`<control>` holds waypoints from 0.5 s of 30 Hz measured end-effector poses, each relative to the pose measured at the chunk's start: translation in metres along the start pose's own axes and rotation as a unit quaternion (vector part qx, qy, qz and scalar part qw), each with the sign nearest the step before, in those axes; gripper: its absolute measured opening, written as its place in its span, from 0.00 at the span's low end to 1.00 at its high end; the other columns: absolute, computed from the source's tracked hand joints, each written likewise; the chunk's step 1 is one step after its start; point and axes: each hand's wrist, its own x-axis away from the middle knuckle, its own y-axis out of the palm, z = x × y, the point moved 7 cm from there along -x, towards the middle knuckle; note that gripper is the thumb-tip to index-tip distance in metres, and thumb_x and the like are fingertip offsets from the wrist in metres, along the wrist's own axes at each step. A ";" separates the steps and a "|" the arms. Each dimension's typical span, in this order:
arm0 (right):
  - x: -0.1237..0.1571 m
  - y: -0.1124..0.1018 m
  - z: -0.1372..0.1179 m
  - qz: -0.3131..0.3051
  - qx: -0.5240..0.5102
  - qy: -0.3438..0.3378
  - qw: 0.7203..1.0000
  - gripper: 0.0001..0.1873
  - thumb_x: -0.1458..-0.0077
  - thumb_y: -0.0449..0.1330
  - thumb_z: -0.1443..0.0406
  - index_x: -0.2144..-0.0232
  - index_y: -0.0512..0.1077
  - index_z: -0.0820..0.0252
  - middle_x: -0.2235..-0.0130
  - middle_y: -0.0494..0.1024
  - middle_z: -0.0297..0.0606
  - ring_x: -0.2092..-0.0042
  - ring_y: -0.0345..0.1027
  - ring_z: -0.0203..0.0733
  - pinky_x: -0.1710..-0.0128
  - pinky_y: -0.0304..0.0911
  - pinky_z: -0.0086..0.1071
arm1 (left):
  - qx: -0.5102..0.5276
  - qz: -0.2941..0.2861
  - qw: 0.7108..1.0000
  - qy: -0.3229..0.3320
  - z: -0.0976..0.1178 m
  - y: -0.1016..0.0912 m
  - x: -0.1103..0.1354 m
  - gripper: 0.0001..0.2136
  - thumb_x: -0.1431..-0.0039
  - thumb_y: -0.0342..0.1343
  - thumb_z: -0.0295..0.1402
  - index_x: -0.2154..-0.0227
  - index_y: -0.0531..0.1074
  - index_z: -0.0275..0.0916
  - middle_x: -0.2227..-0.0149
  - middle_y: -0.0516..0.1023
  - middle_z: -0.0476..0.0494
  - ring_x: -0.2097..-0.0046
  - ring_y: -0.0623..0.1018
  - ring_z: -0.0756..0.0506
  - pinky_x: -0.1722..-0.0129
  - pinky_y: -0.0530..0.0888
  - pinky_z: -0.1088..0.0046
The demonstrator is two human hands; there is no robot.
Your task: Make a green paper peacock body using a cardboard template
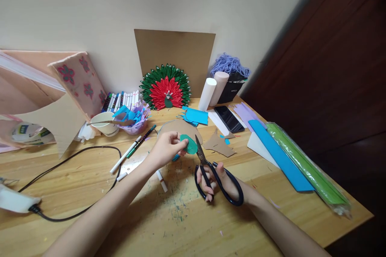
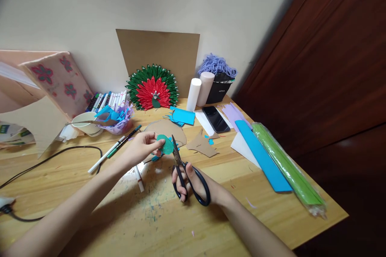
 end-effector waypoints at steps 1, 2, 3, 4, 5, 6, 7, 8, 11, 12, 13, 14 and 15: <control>0.000 0.000 0.000 -0.001 0.000 -0.001 1.000 0.44 0.60 0.35 0.30 0.68 0.65 0.61 0.78 0.64 0.31 0.78 0.64 0.36 0.73 0.64 0.32 | 0.000 0.001 1.000 0.000 -0.001 0.000 0.000 0.08 0.52 0.58 0.33 0.79 0.67 0.35 0.81 0.72 0.50 0.79 0.72 0.52 0.75 0.69 0.77; 0.000 0.000 0.001 -0.002 0.000 -0.002 1.000 0.44 0.60 0.35 0.30 0.68 0.65 0.61 0.78 0.64 0.31 0.78 0.64 0.35 0.74 0.64 0.31 | 0.001 0.003 1.000 0.000 -0.001 -0.001 0.000 0.08 0.52 0.58 0.32 0.79 0.66 0.35 0.81 0.72 0.50 0.78 0.73 0.52 0.75 0.69 0.77; 0.000 0.000 0.002 -0.002 0.000 -0.004 1.000 0.44 0.60 0.36 0.30 0.68 0.64 0.61 0.78 0.63 0.30 0.79 0.63 0.35 0.74 0.64 0.31 | 0.002 0.005 1.000 -0.001 -0.002 -0.001 0.000 0.08 0.52 0.58 0.32 0.79 0.66 0.35 0.80 0.72 0.50 0.78 0.73 0.52 0.76 0.69 0.77; -0.001 0.001 0.002 0.000 0.000 -0.005 1.000 0.43 0.60 0.36 0.30 0.69 0.64 0.61 0.79 0.62 0.29 0.79 0.62 0.34 0.75 0.63 0.30 | 0.003 0.005 1.000 -0.002 -0.002 -0.001 0.000 0.08 0.52 0.58 0.32 0.79 0.66 0.35 0.80 0.72 0.50 0.78 0.73 0.52 0.76 0.69 0.77; -0.001 0.002 0.003 0.003 0.001 -0.005 1.000 0.43 0.61 0.36 0.30 0.70 0.63 0.61 0.79 0.62 0.29 0.80 0.62 0.34 0.76 0.63 0.30 | 0.004 0.005 1.000 -0.003 -0.002 -0.001 0.000 0.08 0.51 0.58 0.32 0.79 0.66 0.36 0.80 0.73 0.50 0.78 0.73 0.52 0.76 0.69 0.77; -0.002 0.002 0.004 0.009 0.002 -0.005 1.000 0.42 0.62 0.37 0.30 0.71 0.63 0.60 0.80 0.61 0.28 0.80 0.61 0.33 0.76 0.62 0.29 | 0.004 0.005 1.000 -0.003 -0.002 -0.001 0.000 0.08 0.51 0.58 0.31 0.79 0.66 0.36 0.80 0.73 0.50 0.78 0.73 0.52 0.76 0.69 0.78; -0.002 0.003 0.004 0.019 0.002 -0.003 1.000 0.42 0.63 0.38 0.30 0.72 0.62 0.60 0.80 0.60 0.27 0.81 0.59 0.32 0.77 0.61 0.28 | 0.003 0.004 1.000 -0.003 -0.002 0.000 0.001 0.08 0.51 0.58 0.31 0.80 0.66 0.36 0.80 0.73 0.50 0.78 0.73 0.52 0.76 0.69 0.78; -0.003 0.004 0.005 0.031 0.001 -0.001 1.000 0.41 0.64 0.38 0.29 0.72 0.61 0.59 0.81 0.59 0.26 0.82 0.58 0.31 0.78 0.61 0.27 | 0.000 0.004 1.000 -0.001 -0.001 0.000 0.001 0.08 0.51 0.58 0.31 0.80 0.66 0.36 0.80 0.73 0.50 0.78 0.72 0.52 0.76 0.69 0.78; -0.006 0.005 0.006 0.056 -0.011 0.005 0.998 0.41 0.68 0.40 0.28 0.75 0.58 0.58 0.83 0.55 0.23 0.84 0.54 0.30 0.82 0.57 0.25 | -0.015 -0.006 1.000 0.001 0.000 0.001 0.001 0.08 0.51 0.58 0.31 0.80 0.67 0.35 0.82 0.72 0.51 0.78 0.72 0.52 0.76 0.68 0.78; -0.006 0.006 0.007 0.058 -0.012 0.007 0.998 0.41 0.69 0.41 0.28 0.75 0.58 0.58 0.84 0.55 0.22 0.84 0.53 0.30 0.83 0.56 0.25 | -0.019 -0.013 1.000 -0.001 0.000 0.002 0.001 0.08 0.50 0.57 0.32 0.80 0.67 0.35 0.82 0.72 0.50 0.78 0.72 0.52 0.76 0.68 0.78; -0.006 0.006 0.007 0.058 -0.009 0.006 0.998 0.41 0.69 0.42 0.28 0.75 0.58 0.58 0.84 0.55 0.22 0.85 0.53 0.29 0.83 0.55 0.24 | -0.023 -0.020 1.000 -0.004 -0.001 0.003 0.001 0.08 0.50 0.57 0.32 0.80 0.67 0.34 0.82 0.72 0.50 0.78 0.72 0.52 0.76 0.68 0.78; -0.006 0.006 0.007 0.057 -0.005 0.002 0.998 0.41 0.69 0.42 0.28 0.74 0.58 0.58 0.84 0.55 0.22 0.85 0.53 0.29 0.83 0.55 0.24 | -0.027 -0.026 0.999 -0.007 -0.001 0.003 0.001 0.08 0.50 0.57 0.32 0.79 0.68 0.34 0.81 0.72 0.50 0.78 0.72 0.52 0.76 0.68 0.78; -0.006 0.006 0.007 0.055 -0.002 -0.003 0.998 0.41 0.68 0.43 0.28 0.74 0.59 0.58 0.83 0.56 0.23 0.84 0.53 0.29 0.83 0.55 0.24 | -0.030 -0.030 0.999 -0.011 -0.002 0.002 0.001 0.08 0.49 0.56 0.33 0.79 0.68 0.34 0.81 0.72 0.50 0.78 0.72 0.52 0.76 0.68 0.78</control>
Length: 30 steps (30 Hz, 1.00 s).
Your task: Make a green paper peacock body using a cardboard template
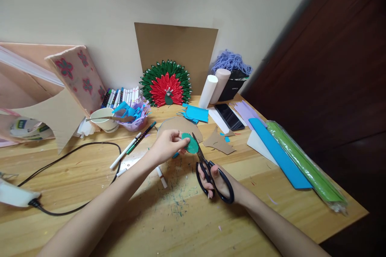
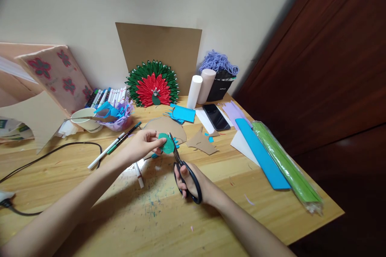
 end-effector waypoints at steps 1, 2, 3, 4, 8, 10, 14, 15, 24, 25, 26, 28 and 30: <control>0.000 0.000 0.000 -0.004 0.001 -0.007 1.000 0.41 0.68 0.42 0.28 0.73 0.59 0.59 0.83 0.57 0.24 0.83 0.55 0.29 0.82 0.56 0.24 | -0.003 -0.002 1.000 -0.002 0.000 -0.001 0.000 0.08 0.49 0.56 0.33 0.78 0.69 0.33 0.81 0.72 0.50 0.78 0.72 0.52 0.75 0.68 0.78; 0.000 -0.001 0.001 -0.009 -0.001 -0.014 1.000 0.42 0.68 0.41 0.28 0.72 0.60 0.59 0.82 0.59 0.25 0.82 0.57 0.30 0.81 0.57 0.25 | -0.005 -0.003 1.000 -0.003 0.000 -0.001 0.000 0.08 0.49 0.56 0.33 0.77 0.69 0.33 0.80 0.72 0.50 0.77 0.73 0.52 0.75 0.68 0.78; 0.001 -0.001 0.002 -0.016 -0.005 -0.020 1.000 0.44 0.68 0.39 0.28 0.71 0.61 0.60 0.82 0.61 0.27 0.81 0.59 0.32 0.80 0.59 0.26 | -0.007 -0.005 1.000 -0.002 0.000 -0.002 -0.001 0.08 0.49 0.56 0.33 0.77 0.69 0.33 0.79 0.72 0.49 0.77 0.73 0.52 0.74 0.68 0.77; 0.001 -0.001 0.003 -0.024 -0.009 -0.025 0.999 0.45 0.68 0.38 0.28 0.70 0.62 0.60 0.81 0.62 0.28 0.80 0.60 0.33 0.78 0.60 0.27 | -0.008 -0.005 1.000 0.000 0.001 -0.003 -0.001 0.08 0.49 0.56 0.33 0.77 0.69 0.33 0.79 0.73 0.49 0.77 0.73 0.52 0.74 0.69 0.77; 0.000 -0.002 0.007 -0.053 -0.016 -0.034 0.998 0.47 0.67 0.35 0.28 0.68 0.64 0.62 0.79 0.64 0.31 0.79 0.63 0.35 0.77 0.63 0.30 | -0.002 0.002 1.000 0.004 0.003 -0.006 -0.001 0.08 0.49 0.56 0.32 0.78 0.69 0.34 0.80 0.72 0.51 0.78 0.72 0.53 0.74 0.68 0.77; 0.000 -0.003 0.008 -0.059 -0.018 -0.034 0.998 0.47 0.66 0.36 0.29 0.68 0.64 0.62 0.79 0.64 0.31 0.78 0.64 0.35 0.76 0.63 0.30 | 0.004 0.001 1.000 0.004 0.003 -0.006 -0.001 0.07 0.49 0.56 0.31 0.79 0.69 0.34 0.81 0.71 0.51 0.78 0.71 0.53 0.74 0.67 0.78; -0.001 -0.004 0.010 -0.048 -0.023 -0.032 0.998 0.45 0.67 0.38 0.29 0.69 0.62 0.61 0.80 0.62 0.28 0.80 0.61 0.33 0.78 0.61 0.28 | 0.003 -0.002 1.000 0.007 0.003 -0.005 -0.001 0.07 0.48 0.55 0.31 0.79 0.68 0.34 0.81 0.71 0.52 0.78 0.72 0.53 0.75 0.68 0.78; -0.001 -0.004 0.010 -0.043 -0.019 -0.030 0.998 0.44 0.68 0.38 0.28 0.70 0.61 0.60 0.81 0.61 0.27 0.81 0.60 0.32 0.79 0.60 0.27 | 0.000 -0.002 1.000 0.007 0.003 -0.004 0.000 0.08 0.48 0.55 0.31 0.79 0.68 0.34 0.81 0.71 0.52 0.78 0.72 0.53 0.75 0.68 0.78; 0.000 -0.002 0.003 0.012 0.019 -0.016 1.000 0.41 0.71 0.44 0.28 0.75 0.58 0.58 0.83 0.56 0.23 0.84 0.51 0.27 0.84 0.57 0.24 | -0.023 0.001 1.000 0.009 0.000 -0.005 -0.002 0.07 0.50 0.57 0.32 0.78 0.68 0.33 0.80 0.71 0.51 0.77 0.73 0.51 0.74 0.67 0.76; 0.001 -0.002 0.002 0.018 0.023 -0.012 0.999 0.41 0.71 0.44 0.28 0.75 0.57 0.58 0.83 0.56 0.23 0.84 0.50 0.27 0.85 0.57 0.24 | -0.027 -0.003 1.000 0.012 -0.001 -0.005 -0.002 0.08 0.50 0.57 0.33 0.77 0.69 0.33 0.80 0.71 0.50 0.77 0.72 0.51 0.74 0.67 0.76; 0.001 -0.002 0.001 0.023 0.024 -0.008 0.999 0.41 0.72 0.45 0.28 0.76 0.57 0.58 0.84 0.55 0.23 0.84 0.48 0.26 0.85 0.57 0.23 | -0.030 -0.007 0.999 0.015 -0.001 -0.005 -0.002 0.08 0.50 0.56 0.33 0.77 0.69 0.33 0.80 0.71 0.50 0.77 0.72 0.51 0.74 0.67 0.76; 0.002 -0.003 0.001 0.027 0.029 -0.005 0.999 0.40 0.71 0.45 0.28 0.75 0.57 0.58 0.83 0.55 0.22 0.84 0.47 0.26 0.85 0.57 0.23 | -0.038 -0.015 0.999 0.022 -0.001 -0.006 -0.003 0.09 0.49 0.56 0.35 0.76 0.69 0.33 0.80 0.71 0.50 0.77 0.72 0.51 0.73 0.67 0.76; 0.004 -0.005 0.004 0.028 0.040 -0.007 0.999 0.39 0.69 0.46 0.29 0.75 0.57 0.58 0.83 0.55 0.22 0.84 0.47 0.26 0.85 0.56 0.23 | -0.044 -0.020 0.999 0.025 -0.001 -0.007 -0.003 0.10 0.49 0.55 0.36 0.76 0.69 0.33 0.80 0.71 0.50 0.77 0.71 0.51 0.74 0.67 0.76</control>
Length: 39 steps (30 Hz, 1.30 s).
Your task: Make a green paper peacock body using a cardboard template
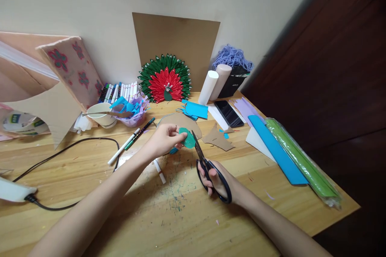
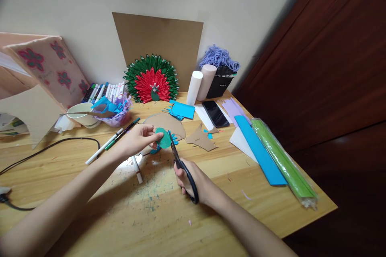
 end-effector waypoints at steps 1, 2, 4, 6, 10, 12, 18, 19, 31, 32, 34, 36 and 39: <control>0.000 -0.001 0.002 -0.001 0.008 -0.002 1.000 0.39 0.67 0.47 0.29 0.74 0.57 0.58 0.83 0.55 0.22 0.84 0.48 0.26 0.86 0.55 0.22 | -0.001 -0.003 1.000 0.000 0.000 0.000 0.000 0.10 0.49 0.56 0.37 0.75 0.69 0.33 0.80 0.71 0.50 0.77 0.71 0.51 0.74 0.67 0.76; 0.001 -0.002 0.005 0.000 0.016 -0.003 1.000 0.38 0.66 0.47 0.30 0.74 0.57 0.58 0.82 0.55 0.22 0.84 0.48 0.26 0.86 0.55 0.22 | -0.002 -0.006 1.000 -0.002 0.001 -0.001 0.000 0.10 0.50 0.56 0.37 0.75 0.69 0.33 0.80 0.71 0.50 0.77 0.71 0.51 0.74 0.66 0.76; 0.001 -0.005 0.010 0.001 0.027 -0.002 1.000 0.37 0.64 0.48 0.31 0.73 0.58 0.58 0.82 0.56 0.23 0.84 0.48 0.27 0.87 0.53 0.22 | -0.006 -0.010 1.000 -0.008 0.001 -0.001 0.000 0.10 0.51 0.57 0.37 0.75 0.68 0.34 0.81 0.70 0.51 0.78 0.71 0.51 0.75 0.66 0.76; 0.001 -0.006 0.014 0.004 0.038 -0.001 0.999 0.35 0.60 0.49 0.33 0.73 0.59 0.58 0.82 0.57 0.23 0.84 0.49 0.27 0.87 0.53 0.22 | -0.010 -0.013 1.000 -0.013 0.002 -0.002 0.001 0.10 0.50 0.57 0.37 0.76 0.68 0.34 0.81 0.70 0.51 0.78 0.71 0.52 0.75 0.65 0.76; 0.000 -0.007 0.014 0.021 0.056 -0.012 0.998 0.30 0.55 0.52 0.37 0.74 0.60 0.58 0.85 0.57 0.23 0.85 0.49 0.28 0.87 0.51 0.23 | -0.012 -0.016 1.000 -0.018 0.003 -0.003 0.002 0.09 0.48 0.55 0.35 0.76 0.68 0.34 0.81 0.70 0.51 0.77 0.71 0.52 0.74 0.66 0.76; 0.000 -0.006 0.011 0.031 0.064 -0.020 0.997 0.31 0.56 0.52 0.37 0.75 0.60 0.58 0.85 0.57 0.24 0.85 0.50 0.29 0.87 0.49 0.22 | -0.008 -0.023 1.000 -0.014 0.003 -0.002 0.001 0.09 0.48 0.55 0.35 0.76 0.68 0.34 0.81 0.70 0.51 0.77 0.71 0.52 0.73 0.66 0.76; -0.004 -0.012 -0.005 0.075 -0.014 -0.051 0.996 0.39 0.63 0.42 0.29 0.73 0.60 0.59 0.85 0.60 0.25 0.85 0.55 0.31 0.85 0.54 0.25 | 0.026 -0.026 0.999 -0.010 -0.002 -0.001 -0.002 0.11 0.50 0.58 0.38 0.75 0.69 0.34 0.79 0.72 0.50 0.75 0.73 0.51 0.71 0.69 0.75; -0.005 -0.016 -0.009 0.088 -0.038 -0.056 0.994 0.40 0.62 0.40 0.29 0.74 0.60 0.59 0.85 0.61 0.26 0.85 0.57 0.32 0.85 0.55 0.26 | 0.037 -0.023 0.999 -0.011 -0.002 -0.001 -0.002 0.11 0.51 0.59 0.39 0.75 0.69 0.34 0.78 0.73 0.50 0.74 0.74 0.51 0.71 0.69 0.75; -0.012 -0.049 -0.036 0.194 -0.070 -0.122 0.971 0.19 0.53 0.62 0.51 0.71 0.64 0.59 0.83 0.69 0.27 0.80 0.67 0.37 0.74 0.67 0.33 | 0.220 -0.017 0.970 -0.099 -0.012 0.048 0.011 0.13 0.53 0.64 0.34 0.73 0.64 0.36 0.74 0.78 0.47 0.70 0.79 0.48 0.62 0.75 0.70; -0.011 -0.051 -0.037 0.199 -0.068 -0.126 0.969 0.19 0.53 0.62 0.51 0.71 0.64 0.59 0.84 0.69 0.27 0.80 0.67 0.37 0.74 0.66 0.33 | 0.221 -0.031 0.969 -0.104 -0.013 0.052 0.013 0.14 0.53 0.64 0.35 0.73 0.64 0.36 0.74 0.78 0.46 0.69 0.80 0.48 0.62 0.75 0.69; -0.010 -0.055 -0.039 0.207 -0.061 -0.130 0.968 0.18 0.53 0.62 0.51 0.73 0.64 0.59 0.84 0.68 0.27 0.80 0.66 0.36 0.76 0.65 0.32 | 0.221 -0.070 0.967 -0.106 -0.014 0.062 0.016 0.15 0.54 0.64 0.38 0.74 0.64 0.36 0.72 0.79 0.44 0.68 0.80 0.47 0.60 0.75 0.68; -0.008 -0.058 -0.042 0.208 -0.049 -0.128 0.968 0.18 0.53 0.61 0.51 0.75 0.64 0.59 0.84 0.65 0.26 0.81 0.65 0.36 0.78 0.64 0.31 | 0.221 -0.111 0.964 -0.098 -0.015 0.070 0.019 0.16 0.54 0.64 0.40 0.73 0.65 0.35 0.70 0.79 0.42 0.67 0.80 0.47 0.59 0.74 0.67; -0.007 -0.058 -0.047 0.195 -0.024 -0.119 0.973 0.17 0.52 0.61 0.52 0.75 0.65 0.60 0.84 0.64 0.26 0.82 0.63 0.34 0.79 0.61 0.29 | 0.203 -0.172 0.962 -0.066 -0.013 0.078 0.021 0.15 0.52 0.62 0.42 0.70 0.69 0.34 0.67 0.79 0.40 0.64 0.79 0.47 0.59 0.73 0.69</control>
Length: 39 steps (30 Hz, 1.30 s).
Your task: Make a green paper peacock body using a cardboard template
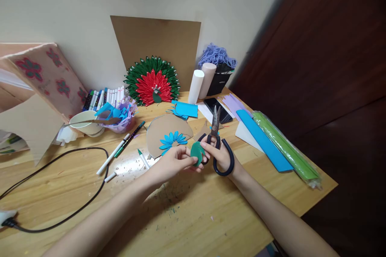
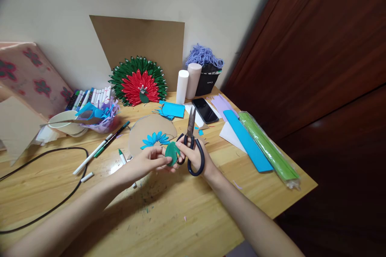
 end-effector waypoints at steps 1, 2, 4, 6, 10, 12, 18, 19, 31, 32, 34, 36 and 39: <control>0.000 0.001 -0.001 -0.004 0.010 0.000 1.000 0.17 0.52 0.60 0.52 0.76 0.65 0.60 0.85 0.64 0.26 0.82 0.62 0.34 0.79 0.60 0.29 | -0.013 -0.016 1.000 0.004 0.000 0.002 0.000 0.15 0.51 0.61 0.42 0.69 0.70 0.33 0.67 0.79 0.40 0.63 0.78 0.47 0.59 0.72 0.70; 0.000 0.002 -0.002 -0.008 0.020 -0.003 1.000 0.18 0.51 0.60 0.52 0.76 0.65 0.60 0.85 0.64 0.26 0.82 0.62 0.34 0.79 0.60 0.29 | -0.024 -0.028 0.999 0.008 0.000 0.003 0.000 0.15 0.50 0.60 0.42 0.68 0.72 0.33 0.66 0.79 0.40 0.63 0.78 0.47 0.59 0.72 0.71; -0.001 0.002 -0.003 -0.008 0.032 -0.017 0.999 0.19 0.49 0.58 0.51 0.78 0.64 0.60 0.85 0.64 0.27 0.81 0.62 0.34 0.77 0.60 0.29 | -0.031 -0.032 0.999 0.013 0.001 0.002 -0.001 0.15 0.50 0.60 0.42 0.67 0.73 0.33 0.67 0.80 0.41 0.63 0.78 0.47 0.59 0.71 0.72; -0.003 -0.002 -0.001 0.006 0.034 -0.023 0.999 0.20 0.47 0.55 0.49 0.77 0.65 0.60 0.85 0.64 0.28 0.80 0.63 0.35 0.76 0.61 0.30 | -0.018 -0.018 1.000 0.007 0.001 0.000 -0.001 0.16 0.52 0.61 0.43 0.68 0.74 0.33 0.68 0.80 0.42 0.63 0.78 0.47 0.57 0.71 0.71; -0.007 -0.034 0.009 0.107 0.133 0.031 0.985 0.23 0.48 0.52 0.46 0.74 0.68 0.60 0.83 0.66 0.30 0.80 0.63 0.38 0.77 0.59 0.30 | 0.019 0.037 0.999 -0.019 0.000 -0.009 0.000 0.16 0.55 0.62 0.44 0.73 0.73 0.34 0.72 0.79 0.43 0.65 0.78 0.47 0.57 0.71 0.70; -0.007 -0.058 0.003 0.174 0.288 0.036 0.941 0.20 0.48 0.54 0.48 0.73 0.69 0.59 0.78 0.71 0.35 0.75 0.66 0.41 0.75 0.57 0.31 | 0.030 0.063 0.997 -0.019 0.000 -0.014 -0.001 0.16 0.55 0.62 0.45 0.76 0.71 0.34 0.76 0.77 0.46 0.66 0.78 0.47 0.59 0.71 0.71; -0.010 -0.094 0.003 0.191 0.557 0.093 0.803 0.15 0.51 0.59 0.56 0.66 0.72 0.61 0.67 0.78 0.45 0.63 0.71 0.52 0.69 0.59 0.36 | 0.020 0.147 0.989 -0.013 -0.003 -0.027 0.002 0.15 0.52 0.60 0.44 0.75 0.72 0.35 0.76 0.75 0.48 0.70 0.75 0.50 0.62 0.72 0.72; -0.010 -0.093 0.001 0.194 0.565 0.077 0.798 0.15 0.51 0.59 0.56 0.66 0.72 0.62 0.65 0.78 0.48 0.61 0.70 0.54 0.66 0.60 0.37 | 0.013 0.159 0.987 -0.015 -0.007 -0.027 0.005 0.15 0.52 0.60 0.44 0.75 0.72 0.35 0.76 0.75 0.48 0.70 0.75 0.50 0.64 0.72 0.73; -0.022 0.042 0.001 -0.133 0.162 0.016 0.978 0.12 0.53 0.63 0.58 0.70 0.72 0.62 0.68 0.76 0.37 0.67 0.70 0.38 0.65 0.64 0.33 | -0.024 0.224 0.973 0.042 -0.039 -0.044 0.034 0.19 0.51 0.57 0.49 0.76 0.72 0.34 0.72 0.76 0.43 0.65 0.76 0.45 0.60 0.72 0.67; -0.028 0.046 0.001 -0.149 0.155 0.023 0.976 0.12 0.54 0.63 0.59 0.71 0.72 0.63 0.69 0.76 0.36 0.67 0.69 0.38 0.66 0.64 0.32 | -0.020 0.221 0.974 0.039 -0.038 -0.048 0.034 0.19 0.50 0.57 0.49 0.75 0.72 0.34 0.71 0.76 0.42 0.65 0.76 0.44 0.60 0.72 0.68; -0.042 0.049 0.001 -0.169 0.141 0.029 0.975 0.12 0.56 0.64 0.59 0.72 0.72 0.63 0.71 0.76 0.35 0.68 0.69 0.37 0.66 0.63 0.32 | -0.043 0.219 0.974 0.043 -0.032 -0.054 0.036 0.18 0.46 0.53 0.47 0.72 0.73 0.34 0.69 0.77 0.41 0.64 0.76 0.44 0.61 0.72 0.68; -0.059 0.045 0.000 -0.155 0.143 0.022 0.977 0.11 0.57 0.65 0.60 0.73 0.72 0.63 0.72 0.76 0.35 0.69 0.69 0.36 0.67 0.63 0.31 | -0.125 0.241 0.960 0.074 -0.019 -0.059 0.042 0.16 0.41 0.49 0.44 0.67 0.74 0.35 0.66 0.78 0.41 0.63 0.76 0.44 0.60 0.72 0.68; -0.081 0.037 0.005 -0.130 0.159 0.032 0.978 0.10 0.59 0.65 0.62 0.74 0.73 0.63 0.75 0.75 0.33 0.72 0.68 0.35 0.70 0.62 0.29 | -0.307 0.272 0.903 0.126 -0.001 -0.057 0.053 0.13 0.38 0.46 0.39 0.59 0.73 0.40 0.59 0.77 0.41 0.58 0.75 0.42 0.56 0.69 0.65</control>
